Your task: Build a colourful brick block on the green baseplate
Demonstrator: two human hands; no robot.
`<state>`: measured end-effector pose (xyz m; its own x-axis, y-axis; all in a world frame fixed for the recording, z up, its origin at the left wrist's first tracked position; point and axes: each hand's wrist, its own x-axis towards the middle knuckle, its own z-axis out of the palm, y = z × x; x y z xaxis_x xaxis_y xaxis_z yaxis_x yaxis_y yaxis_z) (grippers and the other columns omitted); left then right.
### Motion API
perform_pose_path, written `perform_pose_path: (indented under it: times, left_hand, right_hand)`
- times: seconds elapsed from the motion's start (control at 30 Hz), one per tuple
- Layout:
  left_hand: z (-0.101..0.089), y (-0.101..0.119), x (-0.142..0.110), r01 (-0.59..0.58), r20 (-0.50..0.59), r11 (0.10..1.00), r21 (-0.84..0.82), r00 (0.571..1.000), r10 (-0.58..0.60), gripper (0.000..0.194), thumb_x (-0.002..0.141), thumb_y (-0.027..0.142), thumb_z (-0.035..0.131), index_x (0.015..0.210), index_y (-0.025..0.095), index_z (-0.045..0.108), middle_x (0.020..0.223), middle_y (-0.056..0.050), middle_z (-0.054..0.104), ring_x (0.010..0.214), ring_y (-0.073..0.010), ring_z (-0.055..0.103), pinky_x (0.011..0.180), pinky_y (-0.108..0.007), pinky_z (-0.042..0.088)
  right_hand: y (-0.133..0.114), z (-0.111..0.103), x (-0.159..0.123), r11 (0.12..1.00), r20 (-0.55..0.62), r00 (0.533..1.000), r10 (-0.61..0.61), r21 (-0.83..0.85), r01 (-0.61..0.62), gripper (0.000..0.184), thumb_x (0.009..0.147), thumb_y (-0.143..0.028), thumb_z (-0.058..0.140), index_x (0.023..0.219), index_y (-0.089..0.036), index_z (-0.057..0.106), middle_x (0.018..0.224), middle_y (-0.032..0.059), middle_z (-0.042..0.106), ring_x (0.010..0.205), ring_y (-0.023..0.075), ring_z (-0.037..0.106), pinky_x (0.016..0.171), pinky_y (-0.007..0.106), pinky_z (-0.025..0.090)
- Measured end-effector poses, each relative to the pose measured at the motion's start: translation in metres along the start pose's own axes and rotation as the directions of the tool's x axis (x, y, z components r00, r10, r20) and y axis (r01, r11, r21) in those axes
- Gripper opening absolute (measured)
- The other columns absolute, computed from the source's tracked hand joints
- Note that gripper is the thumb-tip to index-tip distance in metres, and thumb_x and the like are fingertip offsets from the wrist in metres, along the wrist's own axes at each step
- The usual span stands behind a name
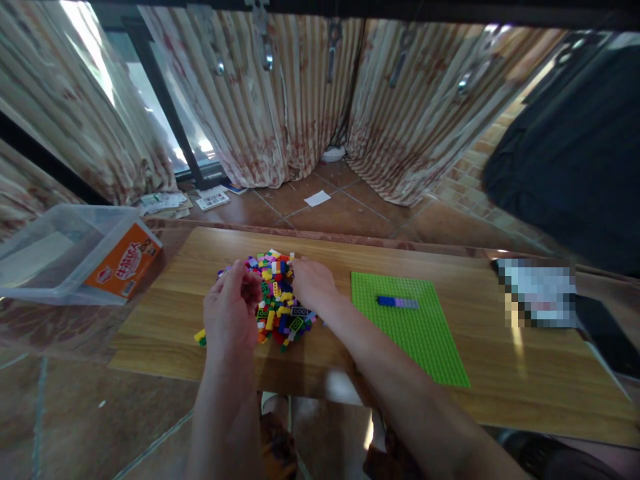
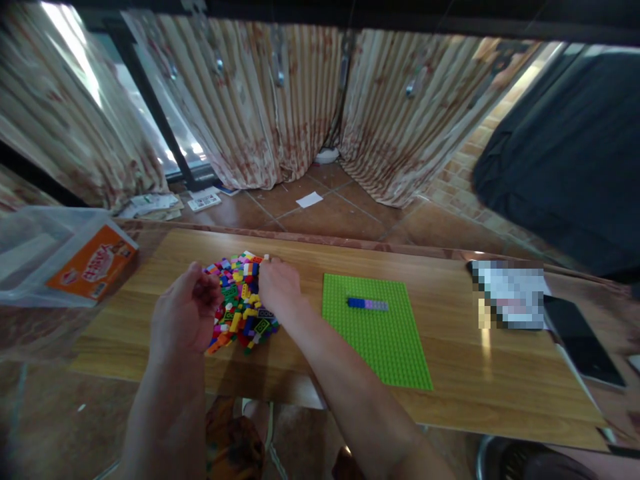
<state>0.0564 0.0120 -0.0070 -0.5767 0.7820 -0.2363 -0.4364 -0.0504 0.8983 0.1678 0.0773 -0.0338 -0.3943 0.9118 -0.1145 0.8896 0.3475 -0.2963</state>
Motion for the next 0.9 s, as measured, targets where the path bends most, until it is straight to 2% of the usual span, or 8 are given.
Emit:
perform_pose_path:
  times: [0.17,0.3,0.37,0.47,0.57,0.67,0.77,0.9]
  left_hand:
    - [-0.001,-0.001,0.001,-0.011,0.021,0.999,0.03,1.0,0.011,0.033,0.061,0.04,0.074,0.057,0.016,0.052,0.054,0.005,0.056,0.044,-0.0045,0.046,0.041,-0.017,0.031]
    - [0.0,-0.005,0.001,-0.048,0.145,0.983,0.175,0.989,0.022,0.029,0.065,0.04,0.074,0.062,0.016,0.059,0.06,0.003,0.06,0.05,-0.0061,0.051,0.047,-0.017,0.037]
    - [0.003,-0.008,-0.003,-0.073,0.287,0.959,0.274,0.958,-0.009,0.024,0.066,0.037,0.075,0.071,0.016,0.065,0.067,0.001,0.065,0.057,-0.0088,0.056,0.053,-0.019,0.043]
    - [0.013,-0.017,-0.015,-0.131,0.529,0.92,0.369,0.844,-0.092,0.031,0.068,0.029,0.075,0.096,0.018,0.071,0.087,-0.004,0.071,0.074,-0.0151,0.065,0.065,-0.024,0.051]
    - [0.023,-0.03,-0.033,-0.245,0.703,0.889,0.386,0.703,-0.111,0.04,0.074,0.023,0.07,0.114,0.023,0.067,0.105,-0.007,0.071,0.089,-0.0191,0.067,0.074,-0.029,0.054]
    - [0.031,-0.048,-0.051,-0.396,0.796,0.828,0.397,0.598,-0.096,0.038,0.08,0.018,0.063,0.116,0.026,0.066,0.112,-0.007,0.069,0.091,-0.0193,0.067,0.081,-0.032,0.055]
    - [0.038,-0.064,-0.065,-0.499,0.826,0.757,0.421,0.556,-0.093,0.037,0.081,0.014,0.059,0.115,0.027,0.066,0.113,-0.007,0.069,0.091,-0.0188,0.067,0.082,-0.033,0.055]
    - [0.047,-0.081,-0.076,-0.595,0.848,0.667,0.45,0.52,-0.108,0.035,0.08,0.011,0.057,0.112,0.024,0.064,0.109,-0.007,0.068,0.092,-0.0186,0.067,0.081,-0.032,0.055]
  right_hand:
    - [0.001,-0.004,-0.003,0.999,-0.046,0.999,-0.005,0.049,0.007,0.03,0.087,-0.013,0.05,0.113,-0.015,0.065,0.114,0.0133,0.067,0.104,0.0262,0.064,0.085,0.034,0.049]
    - [0.003,-0.014,-0.024,0.942,-0.214,0.976,0.028,0.333,0.046,0.033,0.088,-0.014,0.051,0.117,-0.021,0.064,0.118,0.0068,0.068,0.109,0.0213,0.062,0.093,0.034,0.047]
    - [0.009,-0.017,-0.04,0.819,-0.275,0.959,0.072,0.565,0.101,0.032,0.085,-0.016,0.056,0.114,-0.024,0.066,0.114,0.0029,0.07,0.104,0.0191,0.064,0.092,0.034,0.048]
    - [0.024,-0.015,-0.068,0.507,-0.272,0.951,0.149,0.846,0.163,0.028,0.08,-0.018,0.061,0.106,-0.024,0.07,0.104,0.0023,0.073,0.092,0.0175,0.067,0.085,0.033,0.052]
    - [0.047,-0.009,-0.094,0.163,-0.142,0.949,0.281,0.982,0.099,0.026,0.074,-0.027,0.07,0.099,-0.022,0.072,0.093,0.003,0.074,0.081,0.0167,0.066,0.074,0.031,0.054]
    - [0.071,-0.006,-0.117,-0.083,0.004,0.949,0.314,0.996,0.023,0.03,0.067,-0.033,0.079,0.094,-0.022,0.073,0.09,0.0026,0.073,0.078,0.0156,0.065,0.068,0.028,0.053]
    - [0.091,-0.004,-0.133,-0.196,0.093,0.939,0.33,0.98,-0.028,0.034,0.06,-0.032,0.084,0.091,-0.021,0.073,0.085,0.0018,0.072,0.075,0.0145,0.065,0.066,0.027,0.054]
    - [0.112,-0.002,-0.144,-0.167,0.143,0.917,0.372,0.982,-0.086,0.04,0.057,-0.032,0.085,0.092,-0.019,0.072,0.078,0.0009,0.071,0.069,0.0131,0.064,0.06,0.025,0.053]
